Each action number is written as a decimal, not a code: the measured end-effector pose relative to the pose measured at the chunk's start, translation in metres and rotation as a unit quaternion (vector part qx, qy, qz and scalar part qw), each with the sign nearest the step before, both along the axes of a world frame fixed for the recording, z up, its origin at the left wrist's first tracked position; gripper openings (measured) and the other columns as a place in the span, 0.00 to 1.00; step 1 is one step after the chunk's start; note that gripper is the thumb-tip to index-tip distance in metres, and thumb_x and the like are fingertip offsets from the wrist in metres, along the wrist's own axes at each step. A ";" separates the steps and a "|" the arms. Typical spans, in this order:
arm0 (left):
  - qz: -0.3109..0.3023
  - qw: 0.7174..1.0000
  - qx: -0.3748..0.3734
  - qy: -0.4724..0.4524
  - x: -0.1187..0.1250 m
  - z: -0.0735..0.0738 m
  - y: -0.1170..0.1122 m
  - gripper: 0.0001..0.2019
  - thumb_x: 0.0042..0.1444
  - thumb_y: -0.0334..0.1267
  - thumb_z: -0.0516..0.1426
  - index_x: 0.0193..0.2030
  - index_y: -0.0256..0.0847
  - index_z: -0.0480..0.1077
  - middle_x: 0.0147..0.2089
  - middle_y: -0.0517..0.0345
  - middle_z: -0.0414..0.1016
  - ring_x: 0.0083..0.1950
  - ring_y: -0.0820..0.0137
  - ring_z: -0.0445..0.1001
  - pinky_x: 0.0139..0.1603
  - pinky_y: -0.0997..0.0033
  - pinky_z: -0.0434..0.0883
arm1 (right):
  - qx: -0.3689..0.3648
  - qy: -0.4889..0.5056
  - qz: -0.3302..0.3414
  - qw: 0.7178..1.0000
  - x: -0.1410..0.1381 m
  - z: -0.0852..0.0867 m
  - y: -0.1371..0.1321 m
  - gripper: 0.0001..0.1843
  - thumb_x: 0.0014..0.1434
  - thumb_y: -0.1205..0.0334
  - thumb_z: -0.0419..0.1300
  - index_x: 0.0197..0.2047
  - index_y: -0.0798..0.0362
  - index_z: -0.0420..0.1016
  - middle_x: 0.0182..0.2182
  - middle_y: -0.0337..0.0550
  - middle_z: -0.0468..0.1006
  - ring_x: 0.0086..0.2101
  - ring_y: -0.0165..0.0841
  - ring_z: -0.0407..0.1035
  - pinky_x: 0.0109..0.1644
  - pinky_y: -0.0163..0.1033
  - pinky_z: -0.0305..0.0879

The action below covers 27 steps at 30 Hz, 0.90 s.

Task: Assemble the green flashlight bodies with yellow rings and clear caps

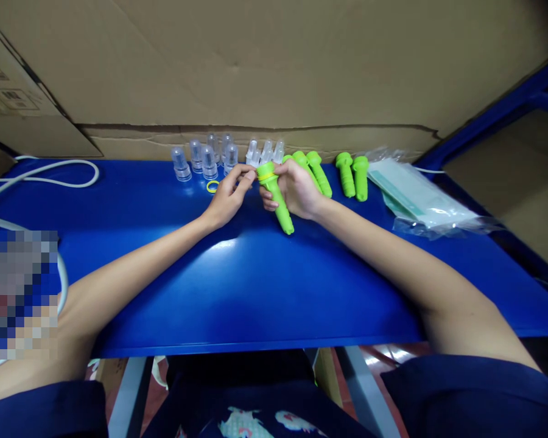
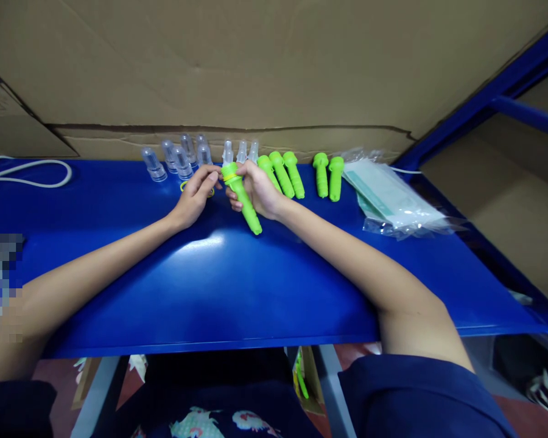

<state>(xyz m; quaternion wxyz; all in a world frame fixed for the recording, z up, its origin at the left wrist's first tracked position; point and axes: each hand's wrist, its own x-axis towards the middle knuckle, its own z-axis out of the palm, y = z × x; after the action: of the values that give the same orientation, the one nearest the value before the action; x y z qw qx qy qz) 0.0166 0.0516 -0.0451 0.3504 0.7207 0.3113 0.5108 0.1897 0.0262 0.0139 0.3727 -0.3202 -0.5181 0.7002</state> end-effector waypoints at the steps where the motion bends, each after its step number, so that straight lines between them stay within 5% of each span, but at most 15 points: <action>1: -0.001 1.000 -0.001 -0.002 0.000 0.000 0.000 0.13 0.70 0.50 0.54 0.49 0.44 0.69 0.44 0.58 0.77 0.43 0.71 0.75 0.45 0.70 0.71 | 0.001 0.004 -0.001 1.000 0.000 -0.001 0.001 0.09 0.68 0.53 0.46 0.41 0.48 0.59 0.21 0.34 0.63 0.17 0.30 0.55 0.24 0.36 0.58; 10: -0.039 0.998 -0.051 -0.009 0.000 0.003 -0.002 0.21 0.66 0.61 0.55 0.46 0.44 0.66 0.44 0.57 0.76 0.45 0.69 0.77 0.51 0.67 0.72 | 0.036 -0.039 -0.043 0.998 -0.010 -0.006 -0.006 0.18 0.70 0.43 0.53 0.37 0.47 0.57 0.22 0.33 0.63 0.19 0.28 0.54 0.24 0.34 0.57; 18: -0.071 0.991 -0.108 -0.029 0.000 0.013 -0.007 0.21 0.63 0.60 0.61 0.45 0.43 0.65 0.39 0.59 0.76 0.41 0.69 0.79 0.50 0.67 0.73 | 0.057 -0.021 -0.042 0.997 -0.012 -0.012 -0.006 0.20 0.75 0.50 0.41 0.35 0.51 0.60 0.21 0.34 0.62 0.18 0.25 0.53 0.23 0.32 0.55; 24: -0.091 0.991 -0.079 -0.053 0.001 0.005 -0.002 0.26 0.60 0.64 0.62 0.47 0.43 0.66 0.34 0.62 0.73 0.37 0.73 0.76 0.47 0.69 0.73 | 0.069 -0.005 -0.053 0.996 -0.011 -0.020 -0.003 0.15 0.70 0.49 0.56 0.38 0.50 0.61 0.23 0.34 0.70 0.17 0.25 0.56 0.21 0.31 0.54; 27: -0.070 0.995 -0.054 -0.037 0.001 0.000 0.000 0.28 0.62 0.68 0.58 0.50 0.45 0.65 0.40 0.59 0.75 0.37 0.73 0.76 0.43 0.69 0.73 | 0.053 0.009 -0.056 0.997 -0.013 -0.020 -0.004 0.16 0.70 0.46 0.58 0.39 0.49 0.63 0.24 0.34 0.71 0.19 0.25 0.58 0.23 0.32 0.56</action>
<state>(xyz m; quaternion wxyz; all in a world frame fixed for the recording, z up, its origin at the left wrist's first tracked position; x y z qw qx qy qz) 0.0179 0.0515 -0.0447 0.4347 0.7012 0.2738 0.4943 0.1772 0.0223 -0.0059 0.4322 -0.3221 -0.5320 0.6529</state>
